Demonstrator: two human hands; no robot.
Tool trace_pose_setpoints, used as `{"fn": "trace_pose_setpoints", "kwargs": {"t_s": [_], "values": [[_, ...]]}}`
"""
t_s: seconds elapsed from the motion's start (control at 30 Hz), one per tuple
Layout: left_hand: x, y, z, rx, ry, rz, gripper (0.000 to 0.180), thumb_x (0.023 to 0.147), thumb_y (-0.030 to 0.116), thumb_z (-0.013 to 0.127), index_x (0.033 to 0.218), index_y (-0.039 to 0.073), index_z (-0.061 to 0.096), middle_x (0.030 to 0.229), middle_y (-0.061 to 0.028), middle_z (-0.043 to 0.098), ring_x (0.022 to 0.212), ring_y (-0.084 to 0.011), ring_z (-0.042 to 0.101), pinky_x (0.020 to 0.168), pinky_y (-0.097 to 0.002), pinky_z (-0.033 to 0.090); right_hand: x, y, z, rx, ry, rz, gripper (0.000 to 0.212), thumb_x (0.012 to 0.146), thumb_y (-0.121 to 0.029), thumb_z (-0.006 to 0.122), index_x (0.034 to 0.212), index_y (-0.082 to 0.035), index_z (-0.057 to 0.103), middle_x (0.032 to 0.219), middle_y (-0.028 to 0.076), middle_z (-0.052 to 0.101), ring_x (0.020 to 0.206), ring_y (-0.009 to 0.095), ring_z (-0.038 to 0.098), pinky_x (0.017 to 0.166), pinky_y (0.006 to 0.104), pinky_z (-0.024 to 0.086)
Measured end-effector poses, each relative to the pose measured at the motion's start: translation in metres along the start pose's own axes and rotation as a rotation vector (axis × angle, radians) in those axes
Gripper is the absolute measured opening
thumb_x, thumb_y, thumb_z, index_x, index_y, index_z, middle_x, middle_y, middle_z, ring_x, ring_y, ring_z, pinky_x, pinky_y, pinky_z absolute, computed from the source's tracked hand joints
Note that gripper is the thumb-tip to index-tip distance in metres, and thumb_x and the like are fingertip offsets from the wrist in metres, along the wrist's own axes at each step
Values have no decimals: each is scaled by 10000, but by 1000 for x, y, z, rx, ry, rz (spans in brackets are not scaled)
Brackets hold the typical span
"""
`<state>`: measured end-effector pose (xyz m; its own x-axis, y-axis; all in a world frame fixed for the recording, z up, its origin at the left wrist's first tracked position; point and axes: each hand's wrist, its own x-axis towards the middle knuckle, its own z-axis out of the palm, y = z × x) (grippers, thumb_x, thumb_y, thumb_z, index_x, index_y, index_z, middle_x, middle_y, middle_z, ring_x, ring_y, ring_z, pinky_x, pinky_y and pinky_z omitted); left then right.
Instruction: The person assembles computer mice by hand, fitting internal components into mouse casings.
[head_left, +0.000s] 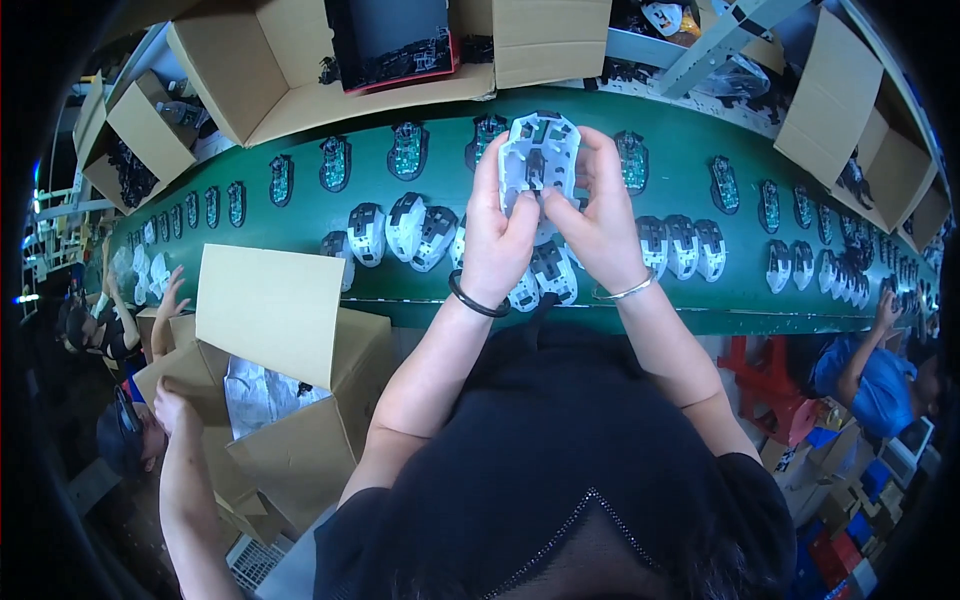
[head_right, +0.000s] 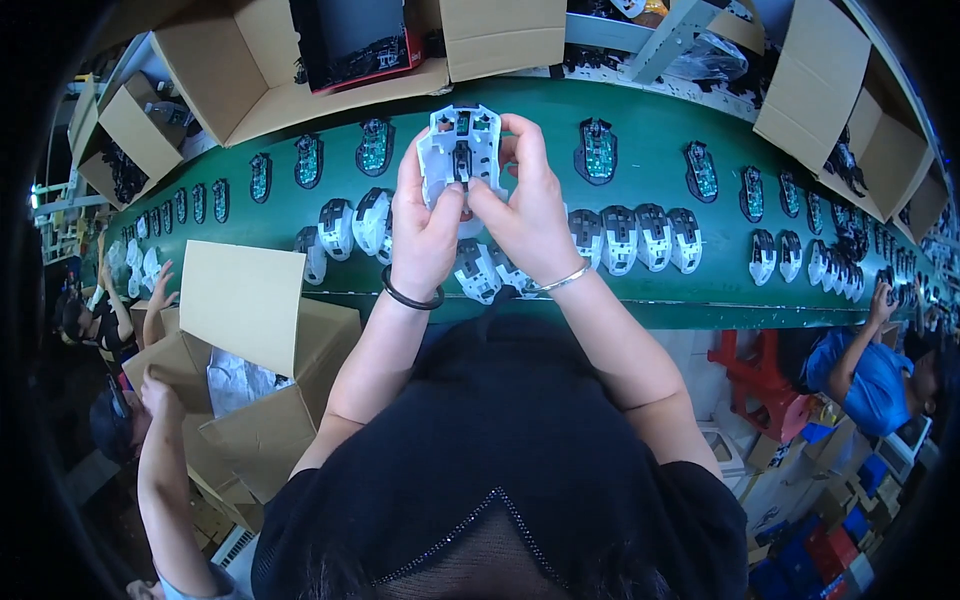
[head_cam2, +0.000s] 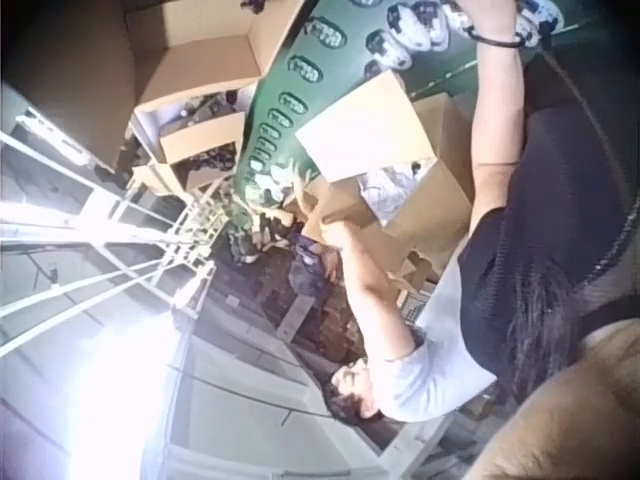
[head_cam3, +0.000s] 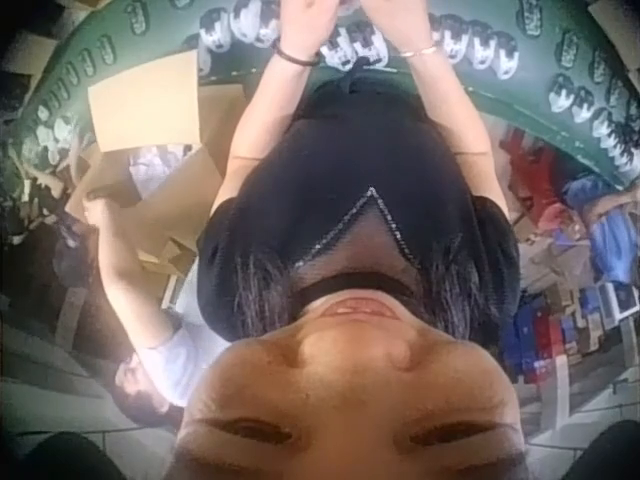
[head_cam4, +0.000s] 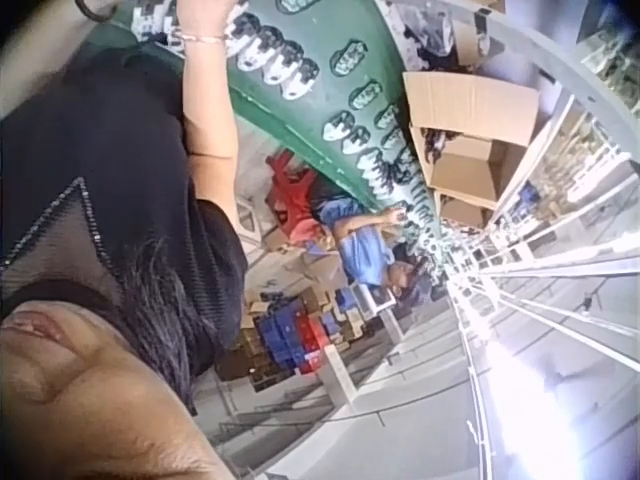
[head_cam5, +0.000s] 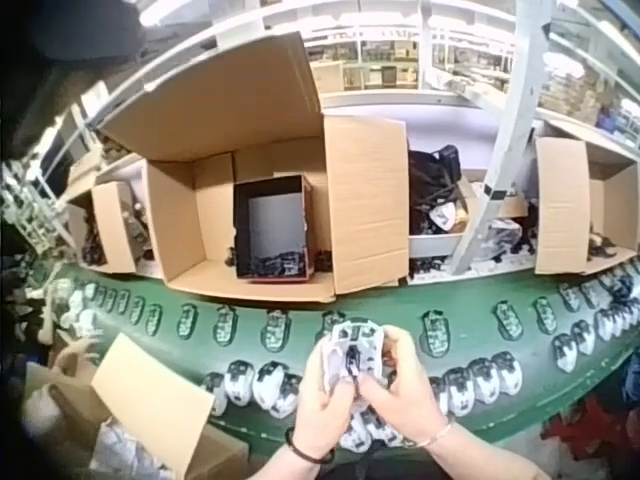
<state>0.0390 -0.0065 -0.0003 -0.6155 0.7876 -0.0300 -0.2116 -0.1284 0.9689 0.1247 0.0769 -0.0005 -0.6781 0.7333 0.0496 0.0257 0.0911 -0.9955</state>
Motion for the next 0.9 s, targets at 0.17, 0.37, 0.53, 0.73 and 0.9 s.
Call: {"fn": "trace_pose_setpoints", "kwargs": {"t_s": [0.17, 0.37, 0.53, 0.73, 0.9], "values": [[1, -11, 9, 106, -19, 29, 531, 804, -70, 402, 1322, 3, 315, 1168, -108, 498, 1057, -159, 504, 902, -287, 418, -3, 16, -9, 19, 88, -48, 534, 758, 36, 577, 1238, -9, 348, 1053, 104, 542, 959, 161, 530, 851, 306, 427], [7, -54, 18, -246, -149, -307, 573, 839, -45, 389, 1373, 78, 224, 1224, -103, 462, 1081, -184, 514, 842, -304, 486, -18, 47, -50, 595, 43, 359, 507, 785, -47, 653, 1246, -37, 441, 931, 39, 568, 820, 112, 548, 732, 261, 473], [-9, -65, 54, -33, -362, -696, 545, 916, 123, 471, 1395, 131, 212, 1311, -138, 362, 1130, -247, 484, 868, -394, 482, -73, 108, -181, 113, 589, 371, 391, 749, -62, 667, 1126, -39, 567, 916, 58, 584, 856, 128, 561, 724, 260, 470], [-5, -98, 47, 196, -410, -682, 281, 906, 99, 484, 1186, 82, 498, 1070, -44, 566, 943, -126, 564, 757, -255, 470, -118, 188, -321, -1567, 667, 207, 400, 651, -73, 643, 1048, -107, 603, 920, 118, 518, 876, 296, 500, 741, 372, 451], [-21, -107, 27, 203, -180, -611, 244, 899, 108, 493, 1135, 69, 539, 1029, -48, 586, 918, -129, 570, 760, -267, 474, -107, 198, -266, -1106, 467, 77, 484, 716, -188, 703, 1162, -75, 552, 1078, 159, 524, 1002, 343, 477, 864, 410, 394]]}}
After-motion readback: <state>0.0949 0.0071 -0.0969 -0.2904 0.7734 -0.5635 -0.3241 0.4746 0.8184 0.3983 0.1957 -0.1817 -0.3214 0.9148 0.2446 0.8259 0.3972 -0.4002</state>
